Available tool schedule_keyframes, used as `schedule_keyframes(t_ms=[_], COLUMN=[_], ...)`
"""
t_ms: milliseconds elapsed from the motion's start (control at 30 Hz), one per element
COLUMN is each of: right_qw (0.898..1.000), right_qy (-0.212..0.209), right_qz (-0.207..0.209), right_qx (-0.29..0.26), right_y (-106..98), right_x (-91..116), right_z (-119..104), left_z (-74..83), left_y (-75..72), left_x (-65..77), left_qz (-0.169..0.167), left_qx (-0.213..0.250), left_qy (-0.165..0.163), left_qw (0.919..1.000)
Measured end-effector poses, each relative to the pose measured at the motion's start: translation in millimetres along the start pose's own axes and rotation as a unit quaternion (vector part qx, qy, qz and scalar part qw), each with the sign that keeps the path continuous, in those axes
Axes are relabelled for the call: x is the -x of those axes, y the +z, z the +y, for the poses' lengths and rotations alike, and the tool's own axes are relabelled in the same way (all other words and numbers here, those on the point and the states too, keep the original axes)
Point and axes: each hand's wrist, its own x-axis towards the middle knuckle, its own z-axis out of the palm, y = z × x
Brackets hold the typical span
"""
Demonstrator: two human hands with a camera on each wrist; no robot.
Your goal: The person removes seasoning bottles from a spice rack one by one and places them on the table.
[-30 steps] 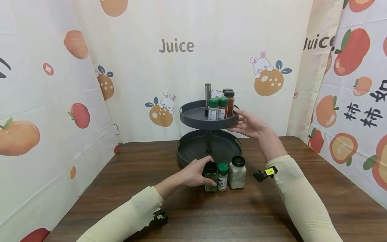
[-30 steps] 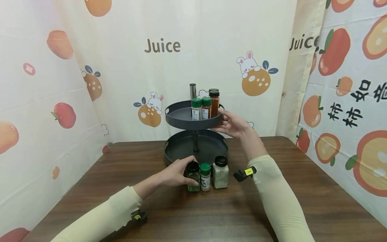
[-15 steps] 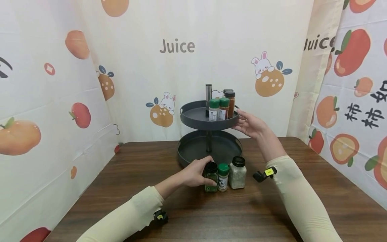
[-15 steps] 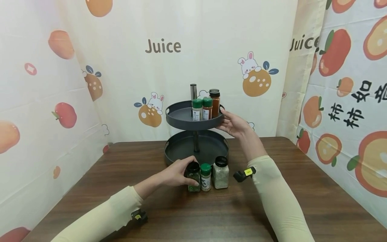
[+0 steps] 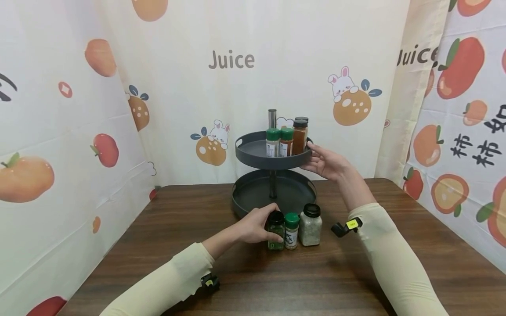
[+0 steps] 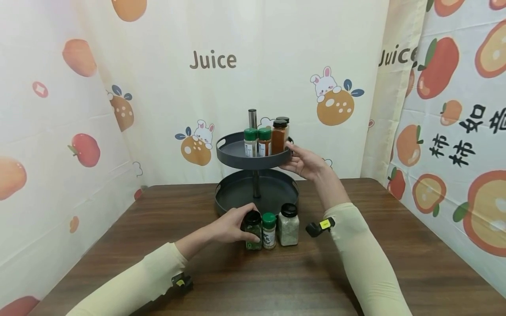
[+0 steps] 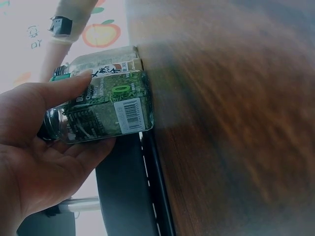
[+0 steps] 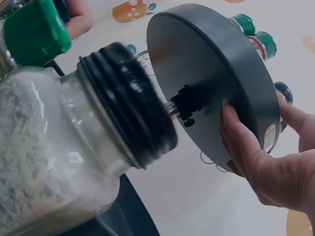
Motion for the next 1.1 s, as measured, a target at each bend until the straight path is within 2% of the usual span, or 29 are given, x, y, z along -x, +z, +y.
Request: schedule_keyframes(t_ms=[400, 633, 1100], right_qw=[0.999, 0.999, 1.0], right_qy=[-0.036, -0.019, 0.0], right_qz=[0.02, 0.032, 0.02], right_qx=[-0.002, -0.011, -0.007], right_y=[-3.3, -3.5, -4.0], right_x=[-7.7, -6.0, -1.8], right_z=[4.0, 2.1, 0.9], left_z=[-4.9, -6.0, -5.2], left_y=[2.2, 1.7, 1.3], left_x=[-2.3, -1.6, -1.7], left_qz=[0.002, 0.003, 0.005], left_qx=[-0.003, -0.002, -0.004], left_qy=[0.007, 0.006, -0.002], left_qw=[1.0, 1.0, 1.0])
